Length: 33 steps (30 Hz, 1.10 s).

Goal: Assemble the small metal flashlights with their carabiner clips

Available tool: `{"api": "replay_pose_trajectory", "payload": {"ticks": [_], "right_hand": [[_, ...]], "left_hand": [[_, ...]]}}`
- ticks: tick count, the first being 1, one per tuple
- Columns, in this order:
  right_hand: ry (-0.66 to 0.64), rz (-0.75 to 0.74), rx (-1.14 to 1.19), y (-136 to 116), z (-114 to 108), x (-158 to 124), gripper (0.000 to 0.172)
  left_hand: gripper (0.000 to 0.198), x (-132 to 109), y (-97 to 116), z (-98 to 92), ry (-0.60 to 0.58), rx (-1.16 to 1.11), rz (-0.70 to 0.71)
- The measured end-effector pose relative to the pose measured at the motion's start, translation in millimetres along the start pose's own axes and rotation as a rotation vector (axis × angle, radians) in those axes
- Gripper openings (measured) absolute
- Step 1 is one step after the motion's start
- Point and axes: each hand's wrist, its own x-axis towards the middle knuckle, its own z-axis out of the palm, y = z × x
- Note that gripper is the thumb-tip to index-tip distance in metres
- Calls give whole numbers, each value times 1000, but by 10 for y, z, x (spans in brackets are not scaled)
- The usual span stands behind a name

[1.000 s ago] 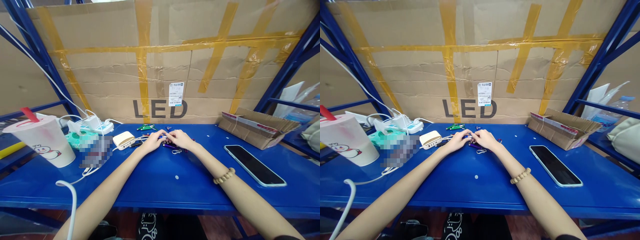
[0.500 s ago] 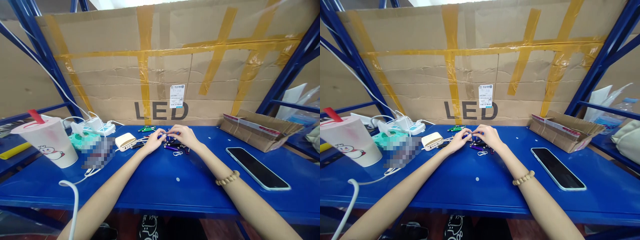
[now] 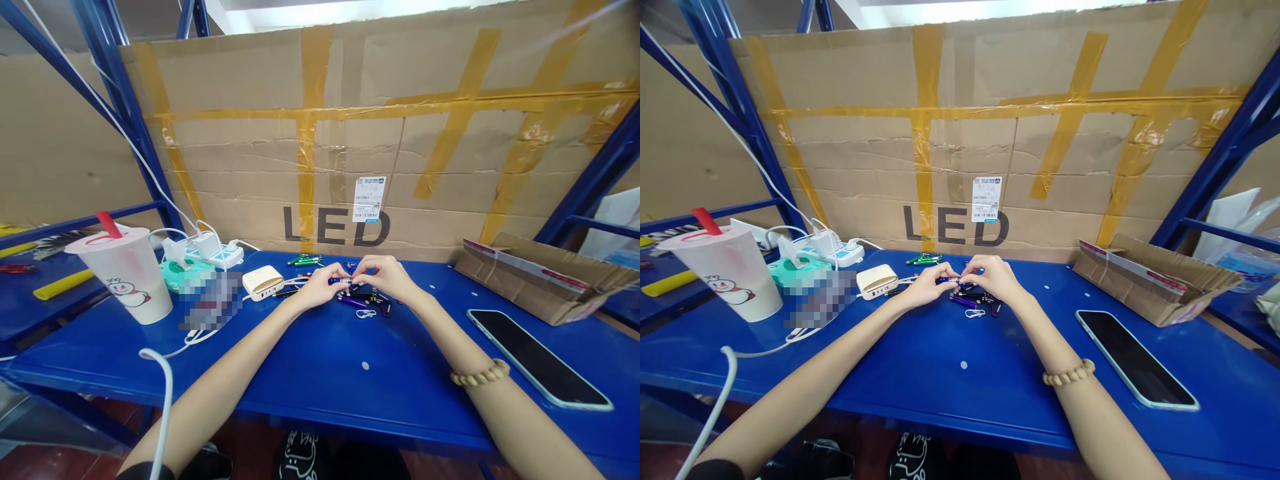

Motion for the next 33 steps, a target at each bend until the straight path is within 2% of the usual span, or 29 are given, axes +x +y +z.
{"api": "replay_pose_trajectory", "payload": {"ticks": [3,7,10,18,22,24,28,33], "right_hand": [[2,11,-2,-11,6,5,16],[53,69,15,-42,30,15,19],[69,93,22,-88,37,22,22],[20,259,158,-154,103,34,34],[16,319,189,-104,190,29,37],[59,286,98,-86,214,18,35],[162,115,-118,-86,198,-15,19],[161,-78,-323,-75,176,-44,17]], "left_hand": [[10,-5,19,25,51,52,18],[9,-16,33,89,121,-1,15],[8,-32,46,122,180,66,28],[16,-57,41,70,171,321,116],[18,-26,-10,43,197,482,96],[20,-11,-30,42,208,485,61],[23,3,-40,48,202,379,-25],[24,-5,0,-9,3,137,-61]]}}
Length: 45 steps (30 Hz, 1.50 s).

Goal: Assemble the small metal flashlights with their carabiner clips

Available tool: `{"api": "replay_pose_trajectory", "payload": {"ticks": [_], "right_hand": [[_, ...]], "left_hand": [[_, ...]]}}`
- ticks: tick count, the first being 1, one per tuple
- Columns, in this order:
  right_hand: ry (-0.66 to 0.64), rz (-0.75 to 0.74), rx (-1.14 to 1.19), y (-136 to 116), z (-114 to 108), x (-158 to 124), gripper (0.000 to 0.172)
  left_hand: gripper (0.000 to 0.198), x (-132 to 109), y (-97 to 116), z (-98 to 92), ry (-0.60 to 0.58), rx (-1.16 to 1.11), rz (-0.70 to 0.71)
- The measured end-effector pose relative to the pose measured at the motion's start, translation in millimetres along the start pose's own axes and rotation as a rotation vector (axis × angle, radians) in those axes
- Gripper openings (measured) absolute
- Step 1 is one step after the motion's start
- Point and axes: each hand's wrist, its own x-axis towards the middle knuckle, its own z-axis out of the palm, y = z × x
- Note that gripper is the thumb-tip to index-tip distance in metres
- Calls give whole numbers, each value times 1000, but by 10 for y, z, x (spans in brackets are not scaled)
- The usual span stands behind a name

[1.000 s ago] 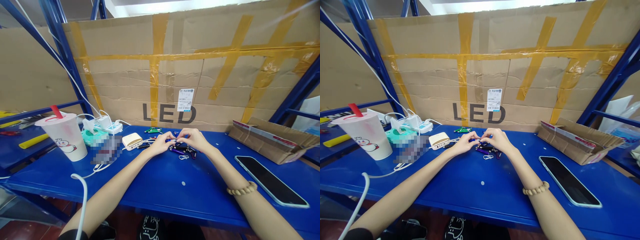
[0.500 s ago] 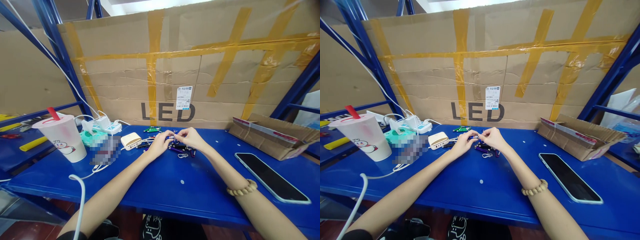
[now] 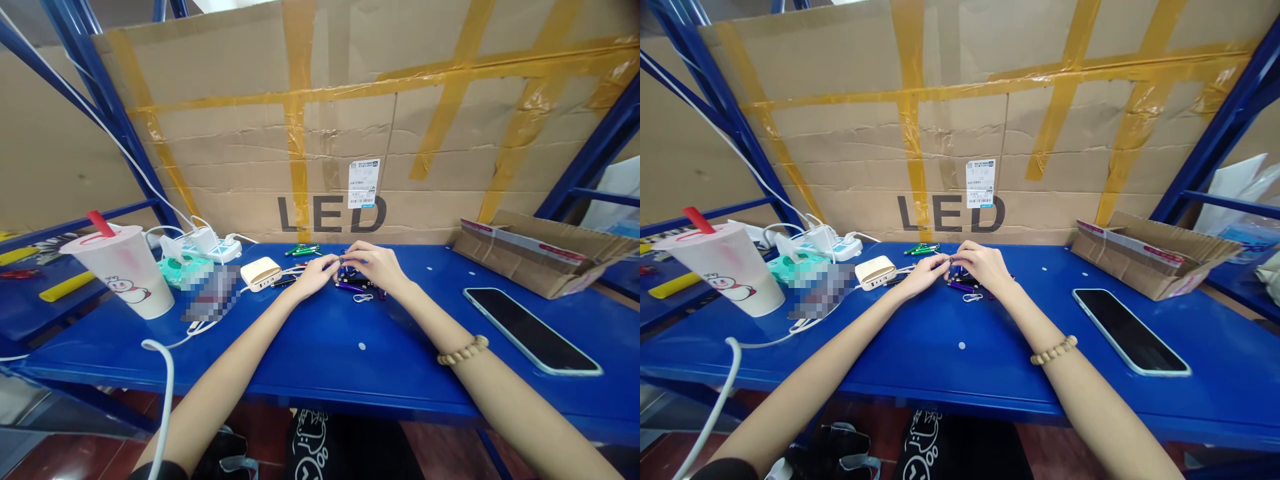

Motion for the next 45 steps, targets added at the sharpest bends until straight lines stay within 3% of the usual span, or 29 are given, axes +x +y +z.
{"api": "replay_pose_trajectory", "payload": {"ticks": [5,7,9,13,16,23,29,33,36,40,43,45], "right_hand": [[11,-111,-46,-12,32,-12,21],[16,-141,-18,-46,57,-18,21],[11,-146,18,-93,89,-26,19],[-35,-92,67,-170,138,-43,14],[-43,-13,120,-197,139,-44,12],[-150,206,211,-298,122,-30,17],[-311,367,584,-310,162,13,33],[-420,553,815,-309,147,25,32],[-497,721,945,-327,106,26,32],[-499,744,1023,-348,73,35,39],[-422,700,958,-298,65,50,47],[-295,662,847,-214,49,61,53]], "left_hand": [[23,-24,59,-101,-158,-296,-183],[25,-33,61,-110,-160,-349,-229],[31,-35,38,-95,-77,-338,-266],[45,-31,-27,-19,101,-16,-284],[52,-34,-28,33,110,224,-227],[49,-43,34,44,107,505,-221],[50,-64,93,51,159,620,-212],[43,-81,129,62,173,727,-253],[46,-75,161,69,198,684,-279],[53,-31,157,79,259,520,-305],[53,9,99,94,311,371,-312],[51,28,54,104,348,233,-325]]}}
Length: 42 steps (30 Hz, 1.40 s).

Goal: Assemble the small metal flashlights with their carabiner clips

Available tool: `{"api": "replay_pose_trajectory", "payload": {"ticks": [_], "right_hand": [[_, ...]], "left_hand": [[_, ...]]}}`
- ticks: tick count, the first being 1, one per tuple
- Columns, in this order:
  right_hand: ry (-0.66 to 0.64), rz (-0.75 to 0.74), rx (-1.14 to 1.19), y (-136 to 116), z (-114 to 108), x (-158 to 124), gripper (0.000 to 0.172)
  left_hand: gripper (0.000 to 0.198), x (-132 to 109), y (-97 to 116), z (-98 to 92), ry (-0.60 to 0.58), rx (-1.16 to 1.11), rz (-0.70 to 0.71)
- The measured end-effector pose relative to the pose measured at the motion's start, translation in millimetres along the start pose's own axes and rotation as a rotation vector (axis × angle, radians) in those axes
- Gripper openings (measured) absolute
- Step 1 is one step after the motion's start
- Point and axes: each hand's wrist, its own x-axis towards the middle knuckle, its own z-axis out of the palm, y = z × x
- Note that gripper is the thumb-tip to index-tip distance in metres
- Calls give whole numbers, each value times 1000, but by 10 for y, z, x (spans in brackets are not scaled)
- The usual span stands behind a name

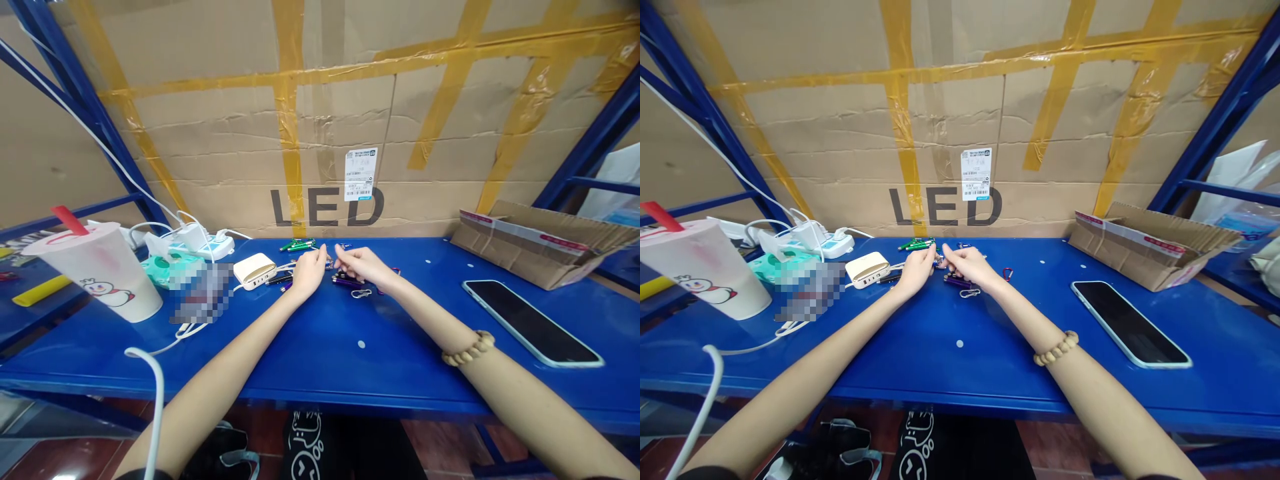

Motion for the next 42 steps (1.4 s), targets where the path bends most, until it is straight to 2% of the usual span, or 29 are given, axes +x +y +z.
{"api": "replay_pose_trajectory", "payload": {"ticks": [2,4,6,8,10,14,17,21,27,30,34,37,42], "right_hand": [[180,-93,-139,31,-102,36,55],[371,-146,-372,66,-204,61,49],[477,-156,-615,103,-274,71,38],[448,-159,-781,142,-295,71,27],[336,-205,-869,180,-276,72,20],[188,-334,-950,243,-213,88,27],[127,-350,-959,292,-196,106,31],[101,-271,-967,348,-172,121,35],[261,-124,-956,321,-102,131,19],[302,-76,-856,316,-95,137,14],[358,-98,-753,349,-112,150,12],[418,-101,-615,347,-136,161,19],[468,-189,-330,318,-171,172,29]], "left_hand": [[48,17,-20,12,-6,-182,-63],[45,25,-18,4,-32,-382,-164],[40,28,0,-22,-62,-554,-279],[35,29,19,-53,-87,-678,-361],[32,30,33,-80,-98,-765,-391],[30,24,54,-113,-96,-836,-407],[30,17,74,-122,-101,-840,-434],[30,18,78,-109,-116,-833,-446],[30,5,70,-71,-128,-830,-437],[31,-12,83,-63,-123,-821,-438],[31,-20,95,-73,-126,-813,-441],[31,-11,96,-89,-116,-824,-430],[30,-1,96,-104,-119,-846,-433]]}}
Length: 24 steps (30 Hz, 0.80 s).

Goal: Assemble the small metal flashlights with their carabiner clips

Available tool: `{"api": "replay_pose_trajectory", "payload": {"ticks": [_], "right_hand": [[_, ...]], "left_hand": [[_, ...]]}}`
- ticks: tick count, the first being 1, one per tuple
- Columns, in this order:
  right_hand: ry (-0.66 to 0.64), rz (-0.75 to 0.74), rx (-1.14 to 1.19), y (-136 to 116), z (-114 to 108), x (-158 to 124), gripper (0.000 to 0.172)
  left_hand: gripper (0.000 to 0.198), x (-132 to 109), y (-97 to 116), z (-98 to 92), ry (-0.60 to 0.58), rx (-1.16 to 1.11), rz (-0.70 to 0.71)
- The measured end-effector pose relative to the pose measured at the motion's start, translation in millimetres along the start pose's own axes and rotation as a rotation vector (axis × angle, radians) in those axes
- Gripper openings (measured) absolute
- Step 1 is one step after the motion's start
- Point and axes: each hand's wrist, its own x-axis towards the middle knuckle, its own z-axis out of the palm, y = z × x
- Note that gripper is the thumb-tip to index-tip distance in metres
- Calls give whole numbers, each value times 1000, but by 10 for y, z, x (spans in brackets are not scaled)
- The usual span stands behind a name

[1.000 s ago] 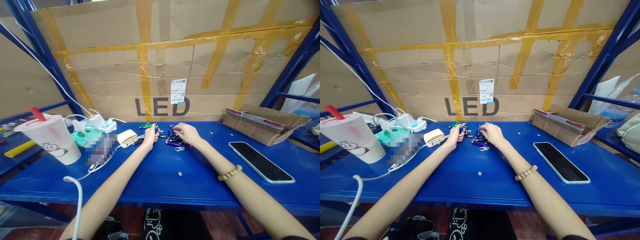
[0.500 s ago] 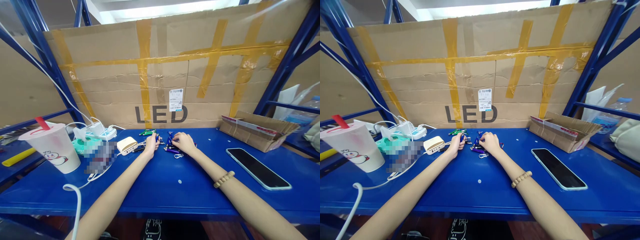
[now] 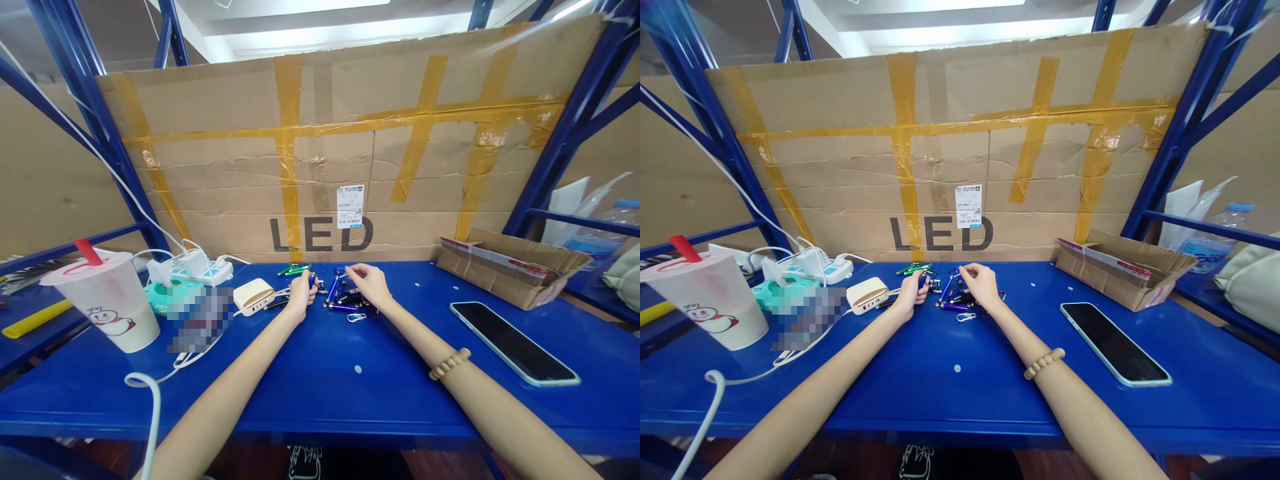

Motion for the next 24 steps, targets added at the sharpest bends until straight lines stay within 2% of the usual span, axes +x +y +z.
{"api": "replay_pose_trajectory", "payload": {"ticks": [2,7,9,13,17,20,24], "right_hand": [[-15,0,81,14,9,5,28],[-173,-19,123,74,77,22,13],[-202,-43,164,82,88,30,17],[-224,-219,-10,71,37,28,21],[-444,-360,-165,68,-13,14,17],[-496,-339,-181,68,-7,15,16],[-532,-207,-89,47,-1,17,17]], "left_hand": [[30,1,-2,1,-4,0,0],[30,7,-15,4,-13,15,5],[30,10,-19,3,-11,16,0],[30,19,-29,-2,-8,1,-1],[30,26,-41,0,-19,-16,-3],[31,31,-54,5,-29,-12,-7],[30,47,-81,4,-42,-14,-5]]}}
